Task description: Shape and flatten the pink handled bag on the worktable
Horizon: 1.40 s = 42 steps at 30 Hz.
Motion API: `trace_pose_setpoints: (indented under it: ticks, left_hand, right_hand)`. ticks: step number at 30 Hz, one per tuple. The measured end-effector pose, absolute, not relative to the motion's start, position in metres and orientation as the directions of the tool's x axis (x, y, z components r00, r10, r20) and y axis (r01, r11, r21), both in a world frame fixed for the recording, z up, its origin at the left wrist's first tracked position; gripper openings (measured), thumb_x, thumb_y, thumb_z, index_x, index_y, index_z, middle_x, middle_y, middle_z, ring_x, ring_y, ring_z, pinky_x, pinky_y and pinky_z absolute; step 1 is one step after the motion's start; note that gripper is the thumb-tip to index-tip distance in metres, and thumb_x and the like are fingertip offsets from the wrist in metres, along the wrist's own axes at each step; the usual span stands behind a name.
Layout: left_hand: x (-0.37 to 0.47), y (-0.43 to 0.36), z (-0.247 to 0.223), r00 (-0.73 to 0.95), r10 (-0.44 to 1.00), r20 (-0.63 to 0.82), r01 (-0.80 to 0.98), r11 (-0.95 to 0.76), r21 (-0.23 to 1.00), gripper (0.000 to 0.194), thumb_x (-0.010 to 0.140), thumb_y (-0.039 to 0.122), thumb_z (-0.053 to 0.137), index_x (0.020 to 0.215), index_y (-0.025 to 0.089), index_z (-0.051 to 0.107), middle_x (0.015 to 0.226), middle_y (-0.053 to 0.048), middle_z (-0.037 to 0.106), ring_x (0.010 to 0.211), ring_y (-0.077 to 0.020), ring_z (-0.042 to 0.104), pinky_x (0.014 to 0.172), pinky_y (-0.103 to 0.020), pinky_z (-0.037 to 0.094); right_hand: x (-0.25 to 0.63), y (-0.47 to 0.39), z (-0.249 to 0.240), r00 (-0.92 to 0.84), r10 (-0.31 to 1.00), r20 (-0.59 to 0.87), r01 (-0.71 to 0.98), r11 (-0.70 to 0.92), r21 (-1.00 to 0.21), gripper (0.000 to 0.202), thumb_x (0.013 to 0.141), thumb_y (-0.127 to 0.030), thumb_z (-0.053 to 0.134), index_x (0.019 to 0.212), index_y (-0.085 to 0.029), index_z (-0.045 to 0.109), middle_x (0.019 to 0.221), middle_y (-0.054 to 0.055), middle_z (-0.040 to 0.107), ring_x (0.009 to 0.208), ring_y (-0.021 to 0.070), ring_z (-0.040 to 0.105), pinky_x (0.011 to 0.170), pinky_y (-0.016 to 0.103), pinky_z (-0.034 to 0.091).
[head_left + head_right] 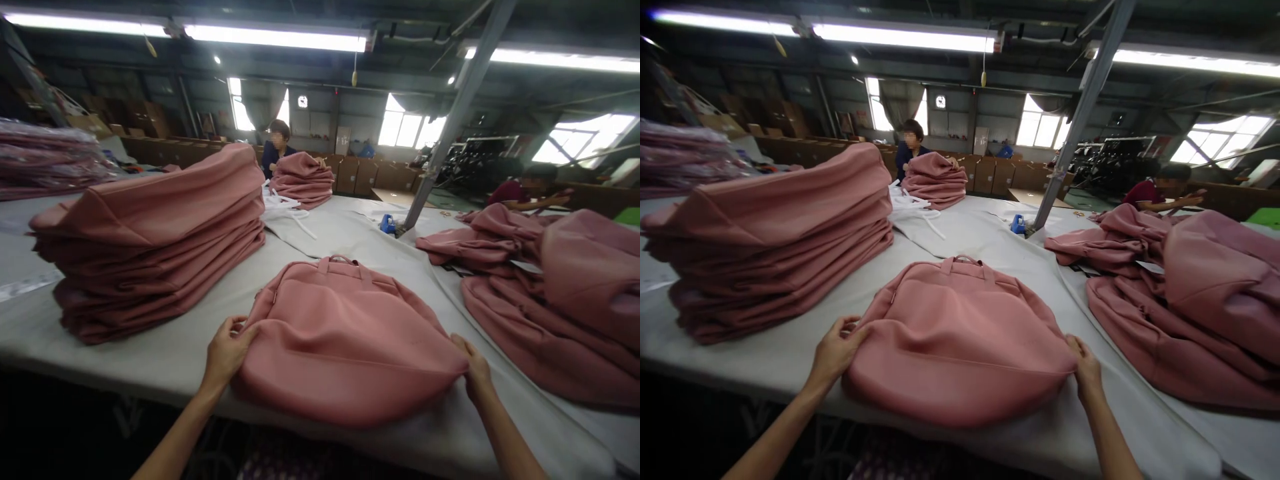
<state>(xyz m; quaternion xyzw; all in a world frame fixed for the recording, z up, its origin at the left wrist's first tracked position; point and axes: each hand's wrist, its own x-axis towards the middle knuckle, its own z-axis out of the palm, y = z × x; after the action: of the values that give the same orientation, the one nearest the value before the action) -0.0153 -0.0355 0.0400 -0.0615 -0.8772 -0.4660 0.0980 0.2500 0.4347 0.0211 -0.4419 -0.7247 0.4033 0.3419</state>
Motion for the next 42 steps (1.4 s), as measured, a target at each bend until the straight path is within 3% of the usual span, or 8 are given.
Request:
trace_pose_setpoints:
  ticks: [4,7,11,14,18,28,35,42]
  left_hand:
    - [-0.004,-0.047,0.058,-0.714,0.508,0.482,0.700,0.545,0.462,0.065,0.080,0.062,0.060,0.129,0.020,0.052,0.130,-0.012,0.053,0.121,-0.0310,0.049,0.105,-0.045,0.040]
    - [0.004,-0.046,0.076,-0.434,0.868,0.239,0.896,0.391,0.209,0.096,0.069,0.059,0.075,0.147,0.023,0.033,0.150,-0.013,0.038,0.136,-0.0340,0.035,0.113,-0.048,0.032]
    - [0.004,-0.026,0.096,-0.424,0.896,-0.132,0.900,0.433,0.047,0.120,0.054,0.069,0.075,0.149,0.014,0.028,0.152,-0.020,0.033,0.141,-0.0419,0.023,0.116,-0.057,0.021]
    - [-0.001,-0.013,0.100,-0.434,0.875,-0.216,0.897,0.441,-0.015,0.126,0.045,0.070,0.075,0.148,0.014,0.029,0.149,-0.020,0.036,0.137,-0.0447,0.028,0.114,-0.058,0.023]
    - [-0.012,-0.006,0.095,-0.424,0.872,-0.245,0.904,0.426,-0.049,0.134,0.038,0.067,0.079,0.149,0.014,0.027,0.145,-0.020,0.040,0.130,-0.0487,0.033,0.106,-0.062,0.032]
    - [-0.005,-0.024,0.092,-0.487,0.866,0.117,0.866,0.496,-0.067,0.113,0.052,0.044,0.084,0.146,0.010,0.032,0.121,-0.021,0.056,0.109,-0.0391,0.052,0.092,-0.048,0.046]
    - [-0.019,-0.033,0.137,-0.446,0.843,0.302,0.840,0.510,-0.183,0.068,0.074,0.031,0.072,0.135,0.017,0.045,0.107,-0.014,0.065,0.096,-0.0323,0.059,0.080,-0.040,0.048]
    - [-0.052,-0.042,0.177,-0.347,0.829,0.439,0.874,0.456,-0.169,0.042,0.082,0.062,0.060,0.075,0.021,0.059,0.072,-0.006,0.059,0.077,-0.0263,0.055,0.075,-0.036,0.040]
  right_hand:
    - [0.291,0.399,0.048,-0.409,0.851,0.329,0.360,0.481,-0.799,0.075,0.077,-0.070,0.055,0.123,-0.011,0.059,0.117,0.016,0.062,0.106,0.0342,0.059,0.095,0.050,0.046]
    - [0.300,0.352,0.073,-0.712,0.341,0.614,0.154,0.929,-0.337,0.074,0.078,-0.058,0.067,0.138,-0.019,0.046,0.137,0.014,0.050,0.125,0.0334,0.047,0.106,0.050,0.035]
    - [0.272,0.315,0.085,-0.918,-0.121,0.378,-0.091,0.991,0.096,0.111,0.055,-0.052,0.086,0.147,-0.019,0.034,0.146,0.020,0.039,0.132,0.0432,0.035,0.107,0.061,0.026]
    - [0.247,0.313,0.086,-0.965,-0.060,0.255,-0.044,0.997,0.067,0.119,0.042,-0.052,0.091,0.142,-0.013,0.040,0.133,0.024,0.050,0.118,0.0445,0.046,0.100,0.062,0.032]
    - [0.232,0.316,0.091,-0.987,0.003,0.160,0.006,1.000,0.017,0.103,0.052,-0.045,0.087,0.138,-0.009,0.045,0.109,0.016,0.061,0.099,0.0356,0.055,0.091,0.051,0.042]
    - [0.249,0.302,0.080,-0.924,0.066,0.378,0.089,0.995,0.045,0.011,0.072,-0.016,0.065,0.082,-0.017,0.060,0.078,0.006,0.062,0.076,0.0261,0.056,0.069,0.036,0.039]
    - [0.240,0.312,0.119,-0.850,0.043,0.525,0.109,0.989,0.095,0.020,0.069,-0.002,0.044,0.071,-0.017,0.057,0.070,0.006,0.061,0.069,0.0224,0.056,0.064,0.033,0.033]
    - [0.240,0.320,0.166,-0.832,0.102,0.545,0.179,0.980,0.091,0.020,0.077,-0.008,0.040,0.073,-0.019,0.056,0.066,0.005,0.060,0.066,0.0208,0.056,0.062,0.032,0.029]
